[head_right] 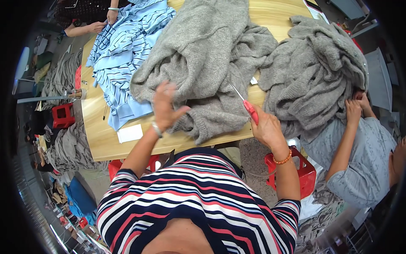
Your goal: Trim loose threads from a grey fabric garment using scissors.
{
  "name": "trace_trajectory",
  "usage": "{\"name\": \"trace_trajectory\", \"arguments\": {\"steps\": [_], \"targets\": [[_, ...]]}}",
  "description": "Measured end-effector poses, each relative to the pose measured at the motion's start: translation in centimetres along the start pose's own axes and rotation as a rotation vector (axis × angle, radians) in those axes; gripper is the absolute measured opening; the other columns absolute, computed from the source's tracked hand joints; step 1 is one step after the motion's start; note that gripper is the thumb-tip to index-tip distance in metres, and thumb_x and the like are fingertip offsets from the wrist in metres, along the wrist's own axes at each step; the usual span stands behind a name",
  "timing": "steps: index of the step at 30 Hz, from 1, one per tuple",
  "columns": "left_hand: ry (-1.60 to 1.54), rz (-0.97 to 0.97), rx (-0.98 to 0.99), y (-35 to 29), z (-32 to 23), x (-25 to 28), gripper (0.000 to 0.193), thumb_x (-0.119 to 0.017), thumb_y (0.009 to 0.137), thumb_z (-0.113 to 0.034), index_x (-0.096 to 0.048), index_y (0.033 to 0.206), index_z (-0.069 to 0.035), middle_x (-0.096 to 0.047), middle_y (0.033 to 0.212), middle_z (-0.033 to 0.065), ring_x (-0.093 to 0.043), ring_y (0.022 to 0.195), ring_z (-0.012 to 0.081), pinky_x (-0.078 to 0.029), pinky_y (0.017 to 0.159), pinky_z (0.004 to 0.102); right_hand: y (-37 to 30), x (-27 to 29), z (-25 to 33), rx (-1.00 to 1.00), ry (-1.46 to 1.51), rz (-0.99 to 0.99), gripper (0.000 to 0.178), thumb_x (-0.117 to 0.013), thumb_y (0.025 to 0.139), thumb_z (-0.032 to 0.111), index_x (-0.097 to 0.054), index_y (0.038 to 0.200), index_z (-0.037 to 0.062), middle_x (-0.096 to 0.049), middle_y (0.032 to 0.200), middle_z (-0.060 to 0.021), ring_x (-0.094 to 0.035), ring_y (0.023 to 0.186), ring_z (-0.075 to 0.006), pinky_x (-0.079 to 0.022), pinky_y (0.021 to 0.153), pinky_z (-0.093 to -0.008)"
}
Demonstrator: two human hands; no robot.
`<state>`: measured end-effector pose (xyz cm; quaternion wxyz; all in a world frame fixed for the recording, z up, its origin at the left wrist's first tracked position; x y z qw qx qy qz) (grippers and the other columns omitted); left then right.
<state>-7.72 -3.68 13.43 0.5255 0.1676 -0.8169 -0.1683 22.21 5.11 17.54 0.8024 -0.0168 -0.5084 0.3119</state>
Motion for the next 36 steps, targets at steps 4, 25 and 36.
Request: {"name": "trace_trajectory", "arguments": {"steps": [4,25,36], "targets": [[0.192,0.203,-0.085,2.2,-0.4,-7.8,0.052,-0.07,0.076,-0.019,-0.054,0.126,-0.012,-0.052,0.126,0.02,-0.048,0.119,0.0339,-0.036,0.1,0.0476,0.2,0.3,0.4,0.02,-0.001,-0.029,0.039,-0.057,0.085,0.015,-0.052,0.124,0.0097,-0.062,0.088,-0.0271,-0.059,0.085,-0.0458,-0.047,0.074,-0.0512],[0.319,0.111,-0.139,9.3,5.5,-4.7,0.057,-0.072,0.073,-0.019,-0.053,0.126,-0.013,-0.047,0.131,0.0132,-0.046,0.118,0.0314,-0.035,0.096,0.044,0.5,0.7,-0.4,0.042,0.056,-0.084,0.041,-0.058,0.085,0.012,-0.051,0.125,0.0119,-0.062,0.09,-0.0264,-0.059,0.087,-0.0462,-0.047,0.073,-0.05],[-0.123,0.074,0.318,18.3,12.7,-6.1,0.021,-0.058,0.087,-0.023,-0.064,0.093,-0.004,-0.067,0.087,0.0158,-0.065,0.08,0.0279,-0.05,0.072,0.0445,0.0,0.7,-2.1,-0.026,0.035,-0.066,0.042,-0.057,0.085,0.015,-0.05,0.127,0.015,-0.063,0.089,-0.0263,-0.059,0.085,-0.0464,-0.048,0.075,-0.0522]]}}
Point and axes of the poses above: each hand's wrist, its own y-axis towards the middle knuckle, its own x-axis out of the back of the hand, z = x × y, the point moved 7 cm from there along y, towards the middle knuckle
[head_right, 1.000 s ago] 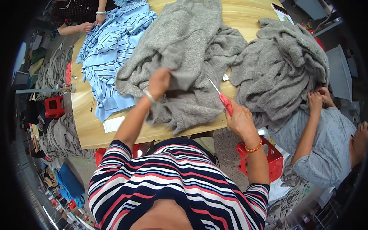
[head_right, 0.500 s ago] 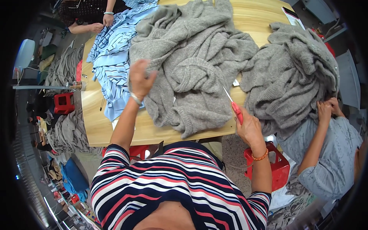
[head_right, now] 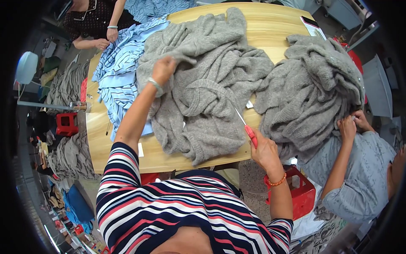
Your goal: Trim loose threads from a grey fabric garment using scissors.
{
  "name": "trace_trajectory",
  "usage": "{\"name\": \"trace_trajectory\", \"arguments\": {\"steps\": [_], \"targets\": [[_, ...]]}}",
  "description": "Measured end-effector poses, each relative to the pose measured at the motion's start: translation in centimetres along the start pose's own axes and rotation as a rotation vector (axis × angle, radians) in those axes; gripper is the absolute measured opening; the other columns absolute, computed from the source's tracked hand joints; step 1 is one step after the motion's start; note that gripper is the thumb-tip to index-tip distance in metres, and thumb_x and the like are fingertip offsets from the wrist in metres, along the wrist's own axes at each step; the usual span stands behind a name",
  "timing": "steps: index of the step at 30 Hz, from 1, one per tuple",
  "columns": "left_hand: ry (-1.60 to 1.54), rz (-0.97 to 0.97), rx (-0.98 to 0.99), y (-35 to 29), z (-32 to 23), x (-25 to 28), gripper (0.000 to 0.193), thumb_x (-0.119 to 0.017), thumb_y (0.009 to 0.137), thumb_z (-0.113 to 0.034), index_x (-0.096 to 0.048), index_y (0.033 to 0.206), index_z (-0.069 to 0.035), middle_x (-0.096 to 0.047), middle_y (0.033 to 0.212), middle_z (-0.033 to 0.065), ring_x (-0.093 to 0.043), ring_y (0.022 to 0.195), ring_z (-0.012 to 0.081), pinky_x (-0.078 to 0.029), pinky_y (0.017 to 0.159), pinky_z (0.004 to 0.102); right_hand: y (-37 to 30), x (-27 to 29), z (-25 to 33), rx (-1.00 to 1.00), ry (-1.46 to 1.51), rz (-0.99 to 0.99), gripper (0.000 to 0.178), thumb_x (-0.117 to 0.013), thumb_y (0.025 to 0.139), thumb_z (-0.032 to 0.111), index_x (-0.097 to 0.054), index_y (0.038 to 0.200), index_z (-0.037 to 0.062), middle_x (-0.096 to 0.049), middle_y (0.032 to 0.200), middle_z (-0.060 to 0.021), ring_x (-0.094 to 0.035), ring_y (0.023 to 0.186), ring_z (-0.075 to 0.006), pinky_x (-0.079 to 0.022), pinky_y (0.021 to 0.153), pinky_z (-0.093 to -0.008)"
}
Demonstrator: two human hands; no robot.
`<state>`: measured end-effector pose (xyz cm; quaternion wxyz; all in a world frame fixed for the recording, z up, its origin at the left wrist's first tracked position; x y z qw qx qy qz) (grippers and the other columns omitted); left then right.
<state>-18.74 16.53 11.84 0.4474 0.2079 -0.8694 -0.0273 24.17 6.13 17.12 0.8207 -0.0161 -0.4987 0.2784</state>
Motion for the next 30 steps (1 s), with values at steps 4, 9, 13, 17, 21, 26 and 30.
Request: {"name": "trace_trajectory", "arguments": {"steps": [4,9,13,17,21,26,30], "targets": [[-1.413,0.133,0.12,0.9,-6.4,7.9,0.013,-0.056,0.093,-0.013,-0.064,0.1,-0.005,-0.067,0.092,0.0055,-0.065,0.085,0.0142,-0.054,0.076,0.0295,0.3,0.2,-1.8,-0.025,0.004,-0.04,0.044,-0.06,0.085,0.018,-0.05,0.128,0.019,-0.064,0.087,-0.0249,-0.061,0.084,-0.0458,-0.048,0.075,-0.0529],[-1.502,0.108,-0.031,-8.5,-10.6,17.3,0.044,-0.03,0.1,-0.02,-0.04,0.133,0.008,-0.05,0.131,0.0214,-0.053,0.118,0.0281,-0.045,0.1,0.0383,1.0,1.0,-2.5,-0.027,0.011,-0.071,0.043,-0.055,0.085,0.014,-0.049,0.128,0.0166,-0.063,0.092,-0.0255,-0.059,0.087,-0.0466,-0.048,0.076,-0.0523],[-1.332,0.417,0.508,-18.3,-1.6,10.3,0.026,-0.056,0.088,-0.011,-0.056,0.111,0.001,-0.063,0.1,0.0088,-0.062,0.093,0.0161,-0.052,0.082,0.0283,1.7,1.5,-1.5,-0.038,0.031,-0.037,0.042,-0.055,0.085,0.014,-0.049,0.127,0.0157,-0.062,0.091,-0.0254,-0.058,0.087,-0.0465,-0.048,0.075,-0.052],[-0.287,0.902,0.329,-28.2,3.8,-0.8,0.033,-0.068,0.085,-0.021,-0.057,0.11,-0.002,-0.06,0.087,0.0037,-0.061,0.08,0.0152,-0.05,0.071,0.0306,2.4,1.3,0.1,0.021,0.04,-0.038,0.039,-0.055,0.085,0.013,-0.051,0.124,0.0131,-0.062,0.091,-0.026,-0.058,0.088,-0.046,-0.048,0.075,-0.0504],[0.018,0.219,-0.15,-23.1,-7.2,0.6,0.055,-0.073,0.077,-0.022,-0.05,0.123,-0.003,-0.054,0.11,0.0192,-0.055,0.098,0.0327,-0.046,0.085,0.0392,2.4,0.6,0.5,0.052,0.03,-0.034,0.039,-0.057,0.086,0.014,-0.051,0.124,0.0108,-0.061,0.091,-0.0268,-0.058,0.088,-0.0455,-0.047,0.073,-0.0491],[0.179,-0.044,-0.29,-17.5,-10.2,-2.3,0.06,-0.074,0.077,-0.022,-0.048,0.127,-0.003,-0.054,0.113,0.0195,-0.055,0.099,0.0341,-0.046,0.086,0.0403,0.9,-0.3,1.1,0.004,0.015,0.023,0.038,-0.058,0.086,0.014,-0.051,0.123,0.0104,-0.062,0.089,-0.0266,-0.059,0.087,-0.0456,-0.047,0.073,-0.0504],[-0.416,0.216,0.055,-15.3,-5.2,-8.1,0.053,-0.076,0.078,-0.022,-0.054,0.122,-0.001,-0.061,0.101,0.013,-0.058,0.09,0.021,-0.048,0.079,0.0326,0.0,-1.4,2.1,0.009,-0.002,0.092,0.039,-0.059,0.085,0.015,-0.052,0.123,0.0111,-0.062,0.089,-0.0265,-0.059,0.086,-0.0459,-0.047,0.073,-0.0516]]}}
Point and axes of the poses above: each hand's wrist, its own y-axis towards the middle knuckle, its own x-axis out of the back of the hand, z = x × y, the point moved 7 cm from there along y, towards the middle knuckle
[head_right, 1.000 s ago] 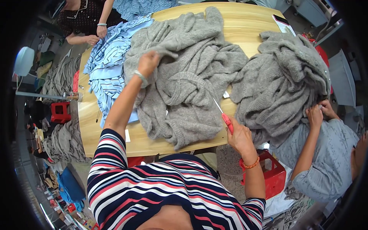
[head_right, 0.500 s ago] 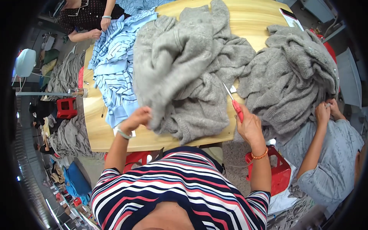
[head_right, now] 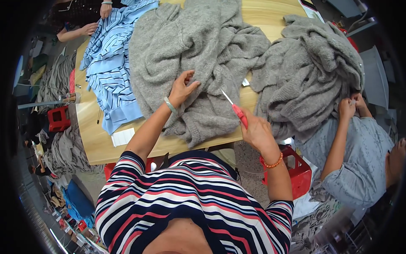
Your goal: Trim loose threads from a grey fabric garment using scissors.
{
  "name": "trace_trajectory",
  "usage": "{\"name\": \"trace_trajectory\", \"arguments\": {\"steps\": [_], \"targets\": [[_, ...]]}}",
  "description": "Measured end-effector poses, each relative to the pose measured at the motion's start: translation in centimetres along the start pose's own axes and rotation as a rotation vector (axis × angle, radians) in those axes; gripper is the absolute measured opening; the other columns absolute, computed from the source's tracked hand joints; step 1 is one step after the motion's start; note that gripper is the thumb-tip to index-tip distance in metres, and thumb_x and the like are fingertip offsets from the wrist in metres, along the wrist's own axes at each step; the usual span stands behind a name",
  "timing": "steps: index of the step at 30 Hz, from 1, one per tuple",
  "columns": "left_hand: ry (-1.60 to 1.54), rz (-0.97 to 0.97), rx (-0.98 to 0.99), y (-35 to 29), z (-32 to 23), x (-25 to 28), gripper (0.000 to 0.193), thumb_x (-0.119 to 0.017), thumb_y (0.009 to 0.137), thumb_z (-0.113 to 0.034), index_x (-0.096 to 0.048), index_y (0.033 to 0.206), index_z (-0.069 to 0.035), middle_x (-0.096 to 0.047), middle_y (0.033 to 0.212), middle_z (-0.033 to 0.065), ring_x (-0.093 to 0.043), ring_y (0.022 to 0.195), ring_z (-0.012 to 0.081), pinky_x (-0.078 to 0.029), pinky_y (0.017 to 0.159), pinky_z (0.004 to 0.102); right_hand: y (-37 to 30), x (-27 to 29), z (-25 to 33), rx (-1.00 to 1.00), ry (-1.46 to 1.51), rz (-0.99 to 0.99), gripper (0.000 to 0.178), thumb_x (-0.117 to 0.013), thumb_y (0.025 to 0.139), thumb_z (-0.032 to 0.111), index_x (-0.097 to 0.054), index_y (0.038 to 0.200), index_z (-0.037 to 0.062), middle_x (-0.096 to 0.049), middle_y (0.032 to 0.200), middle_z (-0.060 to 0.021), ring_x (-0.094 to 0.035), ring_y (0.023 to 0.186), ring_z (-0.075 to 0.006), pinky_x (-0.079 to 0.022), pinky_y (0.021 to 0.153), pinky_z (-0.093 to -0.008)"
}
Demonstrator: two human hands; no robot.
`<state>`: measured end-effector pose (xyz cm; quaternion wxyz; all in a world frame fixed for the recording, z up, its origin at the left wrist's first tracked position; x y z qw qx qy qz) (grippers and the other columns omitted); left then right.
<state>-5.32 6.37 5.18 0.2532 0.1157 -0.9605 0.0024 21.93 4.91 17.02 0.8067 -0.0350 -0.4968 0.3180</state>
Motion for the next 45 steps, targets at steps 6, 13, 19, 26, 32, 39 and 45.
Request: {"name": "trace_trajectory", "arguments": {"steps": [6,13,19,26,32,39,45], "targets": [[-0.21,0.144,0.197,3.2,4.0,-2.9,0.031,-0.072,0.081,-0.028,-0.064,0.09,0.0,-0.059,0.072,0.0087,-0.053,0.065,0.0156,-0.045,0.061,0.0324,-0.2,-2.9,2.8,0.073,-0.069,0.209,0.04,-0.056,0.084,0.018,-0.053,0.125,0.0184,-0.064,0.083,-0.0222,-0.061,0.08,-0.0432,-0.048,0.07,-0.0515],[-0.813,0.263,0.405,1.0,6.5,-3.8,0.019,-0.059,0.09,-0.014,-0.048,0.074,-0.013,-0.035,0.062,-0.0072,-0.032,0.056,0.0039,-0.027,0.049,0.0228,2.1,-4.9,0.4,0.128,-0.023,0.072,0.034,-0.058,0.077,0.015,-0.061,0.11,0.0135,-0.066,0.081,-0.0171,-0.065,0.08,-0.0361,-0.049,0.069,-0.0462],[-0.483,0.172,0.094,4.0,2.0,-2.7,0.018,-0.066,0.089,-0.019,-0.054,0.09,-0.006,-0.04,0.073,-0.0075,-0.035,0.065,0.0048,-0.03,0.059,0.0214,-0.9,-3.0,2.1,0.094,-0.017,-0.045,0.024,-0.059,0.073,0.01,-0.06,0.096,0.0051,-0.067,0.081,-0.0174,-0.065,0.083,-0.0364,-0.049,0.07,-0.045],[-0.259,0.317,-0.02,10.0,1.9,-4.8,0.024,-0.064,0.09,-0.02,-0.05,0.075,-0.007,-0.038,0.066,-0.0081,-0.031,0.06,0.0044,-0.025,0.051,0.0228,-1.4,-2.5,2.2,-0.016,0.055,-0.255,0.026,-0.06,0.07,0.007,-0.059,0.096,0.0029,-0.066,0.081,-0.0195,-0.065,0.083,-0.0368,-0.049,0.071,-0.0449],[-0.575,0.27,0.14,7.0,1.9,-5.4,0.026,-0.061,0.091,-0.018,-0.046,0.072,-0.01,-0.045,0.068,-0.0061,-0.038,0.061,0.0061,-0.032,0.053,0.0262,-1.2,-3.9,3.5,-0.023,-0.015,0.046,0.025,-0.064,0.057,0.006,-0.065,0.082,0.0037,-0.068,0.089,-0.0183,-0.065,0.089,-0.035,-0.049,0.075,-0.0454],[-0.804,0.338,0.319,4.7,6.3,-4.4,0.017,-0.058,0.093,-0.021,-0.06,0.097,-0.004,-0.064,0.094,0.0081,-0.06,0.085,0.018,-0.05,0.076,0.0312,-0.6,-4.7,3.8,-0.041,0.038,-0.168,0.028,-0.062,0.054,0.007,-0.067,0.082,0.0057,-0.067,0.088,-0.0206,-0.065,0.088,-0.0325,-0.05,0.075,-0.0429],[-0.802,0.458,0.388,-0.2,8.9,-3.6,0.009,-0.053,0.093,-0.012,-0.062,0.095,-0.01,-0.062,0.083,-0.0022,-0.059,0.074,0.0124,-0.047,0.062,0.0258,-2.3,-5.9,5.7,0.098,0.03,-0.007,0.041,-0.059,0.078,0.018,-0.057,0.119,0.0216,-0.066,0.081,-0.0162,-0.065,0.077,-0.0355,-0.051,0.065,-0.0462]]}}
Point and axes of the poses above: each hand's wrist, its own y-axis towards the middle knuckle, its own x-axis out of the back of the hand, z = x × y, the point moved 7 cm from there along y, towards the middle knuckle
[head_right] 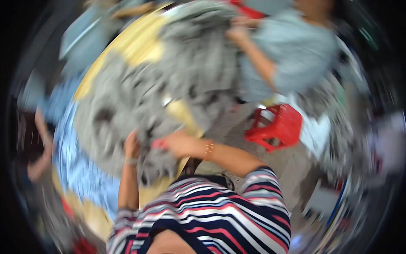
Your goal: Trim loose threads from a grey fabric garment using scissors.
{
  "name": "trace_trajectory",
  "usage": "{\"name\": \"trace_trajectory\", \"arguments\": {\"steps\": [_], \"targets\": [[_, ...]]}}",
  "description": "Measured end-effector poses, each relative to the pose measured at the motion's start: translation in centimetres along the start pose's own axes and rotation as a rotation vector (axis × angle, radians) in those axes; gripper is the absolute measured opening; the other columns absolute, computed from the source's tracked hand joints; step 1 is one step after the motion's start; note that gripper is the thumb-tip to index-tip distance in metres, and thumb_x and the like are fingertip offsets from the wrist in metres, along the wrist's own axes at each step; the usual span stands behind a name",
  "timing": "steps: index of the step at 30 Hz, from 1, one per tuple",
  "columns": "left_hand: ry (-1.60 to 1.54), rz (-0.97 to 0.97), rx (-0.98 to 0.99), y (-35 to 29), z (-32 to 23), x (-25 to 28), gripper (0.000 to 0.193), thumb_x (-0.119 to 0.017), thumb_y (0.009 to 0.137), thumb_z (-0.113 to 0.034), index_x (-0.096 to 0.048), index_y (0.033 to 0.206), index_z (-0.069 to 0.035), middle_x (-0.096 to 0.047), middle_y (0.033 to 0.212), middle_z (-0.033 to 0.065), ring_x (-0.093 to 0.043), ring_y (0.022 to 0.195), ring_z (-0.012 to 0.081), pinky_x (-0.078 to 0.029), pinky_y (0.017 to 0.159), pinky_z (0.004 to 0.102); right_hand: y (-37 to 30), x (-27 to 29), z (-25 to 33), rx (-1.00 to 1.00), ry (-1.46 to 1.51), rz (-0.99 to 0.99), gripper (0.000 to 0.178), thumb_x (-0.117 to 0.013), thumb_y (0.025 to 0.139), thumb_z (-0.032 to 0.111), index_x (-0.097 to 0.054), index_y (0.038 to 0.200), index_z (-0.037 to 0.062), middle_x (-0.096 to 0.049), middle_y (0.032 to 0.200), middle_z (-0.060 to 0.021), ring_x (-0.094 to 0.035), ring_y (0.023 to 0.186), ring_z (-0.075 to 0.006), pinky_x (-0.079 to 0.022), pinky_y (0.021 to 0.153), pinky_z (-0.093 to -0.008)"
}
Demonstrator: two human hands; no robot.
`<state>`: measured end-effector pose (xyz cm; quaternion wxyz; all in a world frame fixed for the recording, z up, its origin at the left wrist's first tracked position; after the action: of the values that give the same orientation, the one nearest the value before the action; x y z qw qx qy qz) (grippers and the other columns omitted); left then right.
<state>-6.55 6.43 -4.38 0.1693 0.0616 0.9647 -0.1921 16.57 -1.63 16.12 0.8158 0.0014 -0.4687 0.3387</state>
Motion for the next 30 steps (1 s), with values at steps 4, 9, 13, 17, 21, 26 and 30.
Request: {"name": "trace_trajectory", "arguments": {"steps": [4,9,13,17,21,26,30], "targets": [[0.45,0.113,-0.004,-4.8,-1.0,-5.8,0.019,-0.065,0.085,-0.023,-0.065,0.092,-0.005,-0.054,0.074,-0.006,-0.047,0.065,0.0058,-0.039,0.056,0.0231,-2.7,2.3,-1.6,-0.179,-0.042,-0.062,0.039,-0.056,0.084,0.016,-0.053,0.123,0.017,-0.066,0.09,-0.0198,-0.063,0.084,-0.0397,-0.05,0.073,-0.0486],[-0.097,-0.199,0.101,-6.4,-0.4,-2.5,0.015,-0.059,0.091,-0.017,-0.064,0.097,-0.004,-0.064,0.083,-0.0012,-0.057,0.071,0.0073,-0.047,0.065,0.0246,-2.8,-0.2,0.7,0.009,-0.107,0.192,0.034,-0.057,0.085,0.018,-0.054,0.119,0.0168,-0.066,0.085,-0.0215,-0.063,0.083,-0.0405,-0.047,0.074,-0.0514],[-0.335,-0.132,0.134,-7.4,1.2,-2.9,0.017,-0.057,0.093,-0.019,-0.059,0.105,-0.006,-0.065,0.09,-0.0004,-0.062,0.076,0.0111,-0.055,0.07,0.0353,-1.4,1.4,2.0,-0.039,-0.188,0.218,0.038,-0.06,0.084,0.021,-0.053,0.122,0.0153,-0.065,0.081,-0.0218,-0.062,0.08,-0.0416,-0.048,0.071,-0.0499],[0.129,-0.413,-0.229,-9.7,-1.7,-1.3,0.015,-0.058,0.092,-0.019,-0.06,0.094,-0.004,-0.063,0.085,0.0022,-0.058,0.069,0.0146,-0.048,0.064,0.0306,-0.7,2.4,1.4,-0.026,-0.214,0.133,0.04,-0.06,0.084,0.018,-0.053,0.124,0.0166,-0.064,0.079,-0.0232,-0.061,0.078,-0.0429,-0.048,0.069,-0.0501],[0.735,-0.946,-0.739,-14.8,-8.9,4.8,0.018,-0.065,0.083,-0.015,-0.059,0.092,0.0,-0.058,0.072,0.0085,-0.054,0.07,0.0153,-0.044,0.067,0.0291,-0.8,2.6,1.2,-0.043,-0.187,0.133,0.04,-0.061,0.084,0.017,-0.053,0.123,0.0154,-0.064,0.08,-0.0232,-0.062,0.079,-0.0424,-0.048,0.07,-0.05],[0.514,-0.988,-0.109,-15.0,-6.4,14.2,0.017,-0.069,0.079,-0.006,-0.062,0.095,-0.003,-0.066,0.085,0.0046,-0.059,0.074,0.0132,-0.047,0.07,0.0291,0.5,2.0,1.6,0.025,-0.182,0.16,0.041,-0.06,0.083,0.016,-0.053,0.123,0.0148,-0.064,0.081,-0.0223,-0.062,0.079,-0.0422,-0.048,0.071,-0.0501],[-0.261,-0.558,-0.579,-15.7,-17.4,4.1,0.012,-0.063,0.084,0.0,-0.061,0.095,-0.004,-0.063,0.09,0.001,-0.057,0.079,0.0095,-0.046,0.075,0.0239,2.2,1.4,2.3,0.068,-0.16,0.19,0.045,-0.059,0.08,0.013,-0.052,0.124,0.0145,-0.065,0.083,-0.0213,-0.063,0.08,-0.0403,-0.049,0.071,-0.0496]]}}
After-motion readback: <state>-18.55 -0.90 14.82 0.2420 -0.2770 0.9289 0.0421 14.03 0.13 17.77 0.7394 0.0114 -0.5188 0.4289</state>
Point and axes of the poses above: each hand's wrist, its own y-axis towards the middle knuckle, its own x-axis out of the back of the hand, z = x × y, the point moved 7 cm from there along y, towards the middle knuckle
